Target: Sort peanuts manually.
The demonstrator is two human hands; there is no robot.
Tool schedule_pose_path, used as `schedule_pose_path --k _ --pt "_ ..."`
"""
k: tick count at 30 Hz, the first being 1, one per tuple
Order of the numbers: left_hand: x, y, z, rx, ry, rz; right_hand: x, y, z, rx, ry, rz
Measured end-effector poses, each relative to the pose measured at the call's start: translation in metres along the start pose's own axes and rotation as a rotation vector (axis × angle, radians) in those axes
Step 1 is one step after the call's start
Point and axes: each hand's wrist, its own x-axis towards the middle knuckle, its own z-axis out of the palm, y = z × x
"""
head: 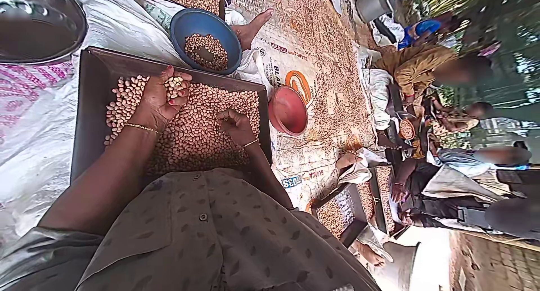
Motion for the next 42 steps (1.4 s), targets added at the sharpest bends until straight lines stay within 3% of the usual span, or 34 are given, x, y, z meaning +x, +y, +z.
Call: schedule_pose_path --k 3,4,8,11,17,20,26,42 --pt "-0.001 0.000 0.002 0.014 0.016 0.001 0.009 -0.014 -0.021 -0.080 -0.243 0.051" --pt "-0.001 -0.001 0.002 0.016 0.016 0.005 0.015 -0.018 -0.028 -0.120 -0.216 0.003" --pt "0.002 -0.004 -0.001 0.043 -0.008 -0.002 0.046 -0.048 -0.059 0.178 0.281 -0.277" --pt "0.001 -0.005 0.002 0.084 0.007 -0.013 0.057 -0.052 -0.072 0.171 0.473 -0.294" --pt "0.000 -0.005 0.004 0.103 0.024 -0.020 0.070 -0.006 -0.040 -0.608 0.147 -0.010" --pt "-0.001 -0.004 0.005 0.112 0.037 -0.014 0.078 0.001 -0.018 -0.816 0.127 0.141" --pt "-0.001 0.001 0.003 0.097 0.021 0.011 0.080 -0.011 -0.009 -0.886 0.146 0.253" --pt "-0.001 0.002 0.001 0.054 0.003 0.032 0.073 0.000 -0.005 -0.872 0.153 0.197"
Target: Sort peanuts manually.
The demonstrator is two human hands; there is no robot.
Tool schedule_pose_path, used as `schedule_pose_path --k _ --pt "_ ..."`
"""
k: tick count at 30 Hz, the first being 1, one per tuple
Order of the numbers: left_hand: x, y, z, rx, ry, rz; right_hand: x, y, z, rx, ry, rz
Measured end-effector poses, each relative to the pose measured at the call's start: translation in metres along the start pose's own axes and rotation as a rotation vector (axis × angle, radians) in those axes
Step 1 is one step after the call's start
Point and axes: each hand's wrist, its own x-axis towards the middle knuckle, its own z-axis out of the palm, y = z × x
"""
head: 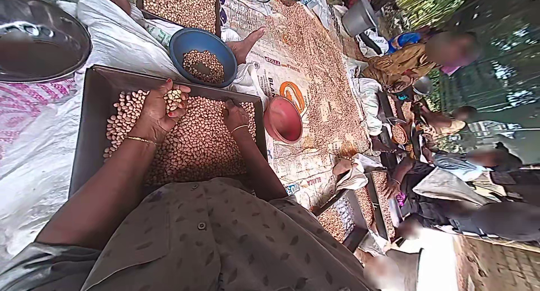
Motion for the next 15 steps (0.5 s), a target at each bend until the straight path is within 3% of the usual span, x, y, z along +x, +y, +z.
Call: schedule_pose_path --k 9,15 --pt "0.000 -0.005 0.001 0.043 -0.008 -0.012 0.003 0.010 0.001 0.023 0.007 -0.076" --pt "0.001 -0.006 0.002 0.077 -0.009 -0.032 -0.004 -0.015 -0.005 -0.127 -0.040 0.074"
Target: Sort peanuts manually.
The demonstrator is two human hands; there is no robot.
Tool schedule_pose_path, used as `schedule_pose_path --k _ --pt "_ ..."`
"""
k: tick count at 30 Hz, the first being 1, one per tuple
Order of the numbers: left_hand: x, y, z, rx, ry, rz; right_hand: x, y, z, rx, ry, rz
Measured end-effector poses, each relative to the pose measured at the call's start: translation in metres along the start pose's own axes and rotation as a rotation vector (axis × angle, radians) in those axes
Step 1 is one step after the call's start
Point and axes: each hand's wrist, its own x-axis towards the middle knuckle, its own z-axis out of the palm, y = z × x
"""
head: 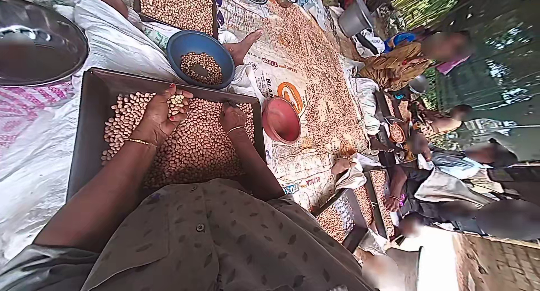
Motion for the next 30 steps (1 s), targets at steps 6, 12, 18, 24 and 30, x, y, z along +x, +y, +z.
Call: schedule_pose_path --k 6,12,18,24,30 --pt "0.000 -0.007 0.005 0.165 0.013 -0.149 -0.013 0.019 -0.017 0.541 0.327 -0.340" --pt "-0.004 -0.019 0.012 0.163 -0.174 -0.258 -0.003 0.053 -0.044 0.548 0.326 -0.283" --pt "-0.002 -0.008 0.007 0.110 -0.089 -0.164 0.006 0.062 -0.023 0.035 -0.090 -0.042" --pt "-0.008 0.001 0.007 0.004 -0.031 -0.099 0.000 0.078 -0.021 0.761 -0.261 -0.358" --pt "-0.005 0.001 0.005 0.004 -0.011 -0.078 -0.022 0.076 -0.031 1.097 -0.238 -0.203"
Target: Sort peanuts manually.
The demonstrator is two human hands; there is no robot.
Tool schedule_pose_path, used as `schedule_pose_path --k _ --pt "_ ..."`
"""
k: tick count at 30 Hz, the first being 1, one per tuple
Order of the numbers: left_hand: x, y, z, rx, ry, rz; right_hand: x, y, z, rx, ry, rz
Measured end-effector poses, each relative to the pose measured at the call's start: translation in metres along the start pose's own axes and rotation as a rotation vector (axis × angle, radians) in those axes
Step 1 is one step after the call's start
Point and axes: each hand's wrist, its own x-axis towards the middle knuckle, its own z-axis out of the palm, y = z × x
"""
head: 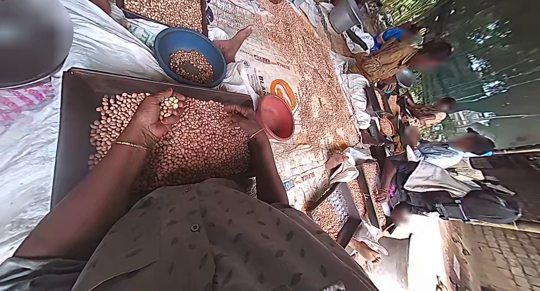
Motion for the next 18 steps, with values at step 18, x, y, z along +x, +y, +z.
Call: schedule_pose_path --k 18 --pt "0.003 0.001 -0.003 0.042 -0.012 0.015 0.056 0.013 0.063 -0.784 0.220 -0.141"
